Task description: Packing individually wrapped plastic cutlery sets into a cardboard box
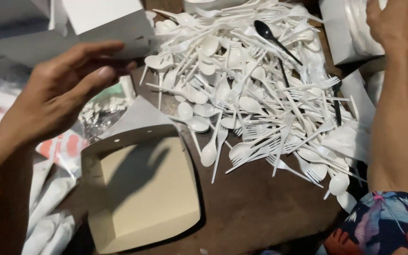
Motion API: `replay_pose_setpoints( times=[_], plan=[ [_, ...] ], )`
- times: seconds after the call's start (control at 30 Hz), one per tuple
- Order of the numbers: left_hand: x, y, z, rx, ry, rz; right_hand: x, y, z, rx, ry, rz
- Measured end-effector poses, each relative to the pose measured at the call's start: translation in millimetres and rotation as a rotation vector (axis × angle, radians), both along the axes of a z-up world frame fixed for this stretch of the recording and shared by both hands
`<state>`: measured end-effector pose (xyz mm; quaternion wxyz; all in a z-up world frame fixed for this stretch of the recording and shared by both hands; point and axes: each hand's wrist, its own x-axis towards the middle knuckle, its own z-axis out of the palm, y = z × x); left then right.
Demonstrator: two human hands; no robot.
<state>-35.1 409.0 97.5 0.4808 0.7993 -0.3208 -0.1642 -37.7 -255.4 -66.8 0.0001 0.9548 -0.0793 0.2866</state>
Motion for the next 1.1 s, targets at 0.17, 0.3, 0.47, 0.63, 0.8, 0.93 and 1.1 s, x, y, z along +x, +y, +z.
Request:
replay_pose_setpoints(
  times=[0.17, 0.3, 0.47, 0.63, 0.8, 0.93, 1.1],
  plan=[
    [-54.3, 100.9, -35.6, -0.004, -0.014, 0.284, 76.7, 32.3, -35.5, -0.029, 0.065, 0.271],
    [-58.0, 95.8, -61.1, 0.129, -0.162, 0.284, 96.7, 96.5, -18.4, 0.396, 0.306, -0.132],
    [1.6, -48.8, -97.2, 0.327, -0.400, -0.187, 99.5, 110.5, -15.1, 0.621, 0.484, -0.200],
    [66.8, -176.7, -169.5, 0.765, -0.371, -0.135, 93.1, 121.4, -28.7, 0.668, 0.456, -0.159],
    [75.0, -187.6, -198.2, 0.898, -0.488, -0.087, 80.6, 139.5, -9.2, 0.729, 0.412, -0.089],
    [89.5, -184.7, -221.4, 0.817, -0.631, -0.067, 100.2, 117.7, -40.3, 0.553, 0.261, 0.090],
    [88.5, -181.9, -218.3, 0.747, -0.658, -0.123, 79.1, 146.3, -13.5, 0.600, 0.260, 0.088]
  ],
)
